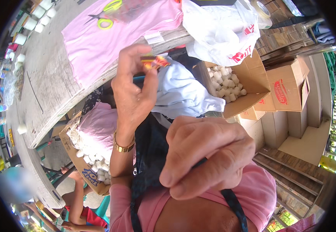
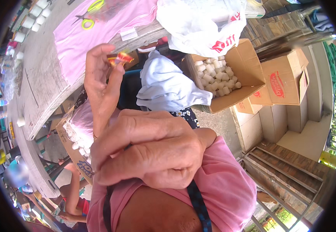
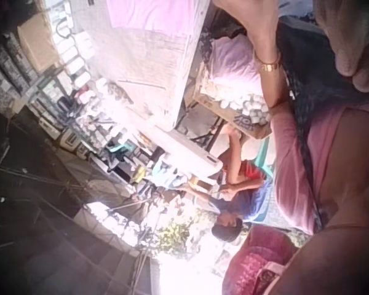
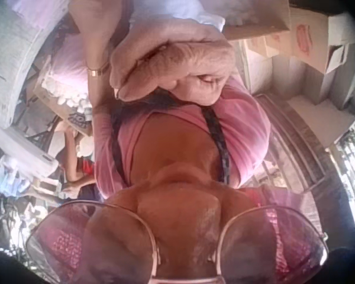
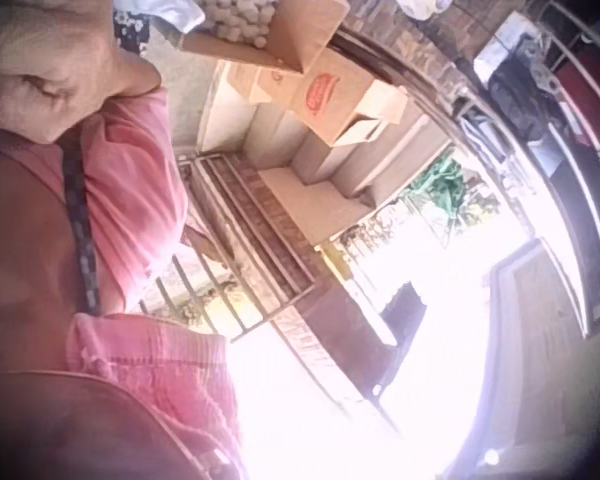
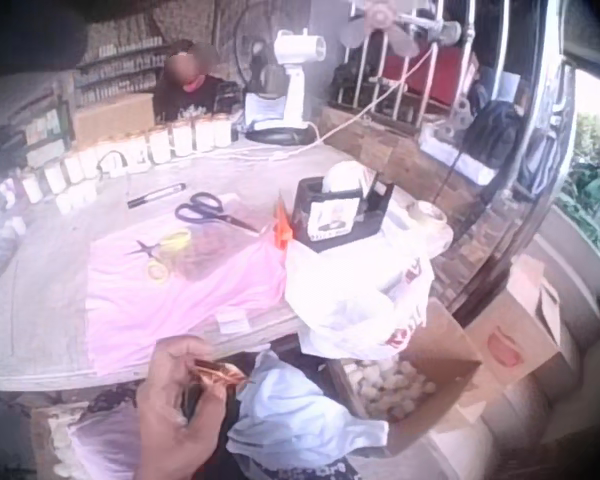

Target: The person inserts wicks into small white cylindrical candles, trims the wicks with scissors, and wipes the candles with a cloth. The person repeats this process for multiple candles at a work table.

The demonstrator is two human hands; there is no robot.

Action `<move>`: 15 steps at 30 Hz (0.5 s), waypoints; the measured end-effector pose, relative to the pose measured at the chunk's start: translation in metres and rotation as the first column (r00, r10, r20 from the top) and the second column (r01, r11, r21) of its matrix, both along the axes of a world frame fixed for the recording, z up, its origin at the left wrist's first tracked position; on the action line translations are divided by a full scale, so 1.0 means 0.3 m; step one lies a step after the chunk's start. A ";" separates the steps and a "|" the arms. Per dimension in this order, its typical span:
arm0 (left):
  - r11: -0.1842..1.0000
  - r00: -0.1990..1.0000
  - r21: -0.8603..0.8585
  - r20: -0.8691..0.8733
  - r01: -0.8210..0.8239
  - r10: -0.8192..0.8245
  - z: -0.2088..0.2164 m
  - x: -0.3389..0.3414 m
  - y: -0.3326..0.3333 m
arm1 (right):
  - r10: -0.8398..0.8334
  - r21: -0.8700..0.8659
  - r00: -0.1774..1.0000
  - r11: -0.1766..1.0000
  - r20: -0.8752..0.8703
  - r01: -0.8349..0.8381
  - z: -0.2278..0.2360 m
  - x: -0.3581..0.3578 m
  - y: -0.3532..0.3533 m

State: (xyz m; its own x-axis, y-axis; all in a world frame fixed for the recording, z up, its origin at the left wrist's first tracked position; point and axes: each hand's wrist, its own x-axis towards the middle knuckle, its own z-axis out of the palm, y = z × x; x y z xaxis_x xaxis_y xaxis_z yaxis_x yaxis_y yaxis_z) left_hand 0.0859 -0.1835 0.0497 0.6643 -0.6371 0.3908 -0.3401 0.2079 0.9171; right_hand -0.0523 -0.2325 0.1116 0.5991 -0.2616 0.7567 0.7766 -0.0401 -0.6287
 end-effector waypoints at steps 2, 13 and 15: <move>0.996 0.964 -0.081 0.267 0.034 -0.011 0.079 0.004 -0.166 | 0.018 -0.085 0.999 0.996 -0.042 -0.022 -0.022 0.006 -0.025; 0.985 0.670 0.121 0.722 0.126 -0.174 -0.011 -0.065 -0.675 | -0.193 0.007 0.971 0.980 -0.140 0.196 -0.074 -0.144 -0.169; 0.988 0.646 0.078 0.749 0.135 -0.147 -0.013 -0.031 -0.666 | -0.257 0.039 0.939 0.961 -0.229 0.273 -0.082 -0.176 -0.180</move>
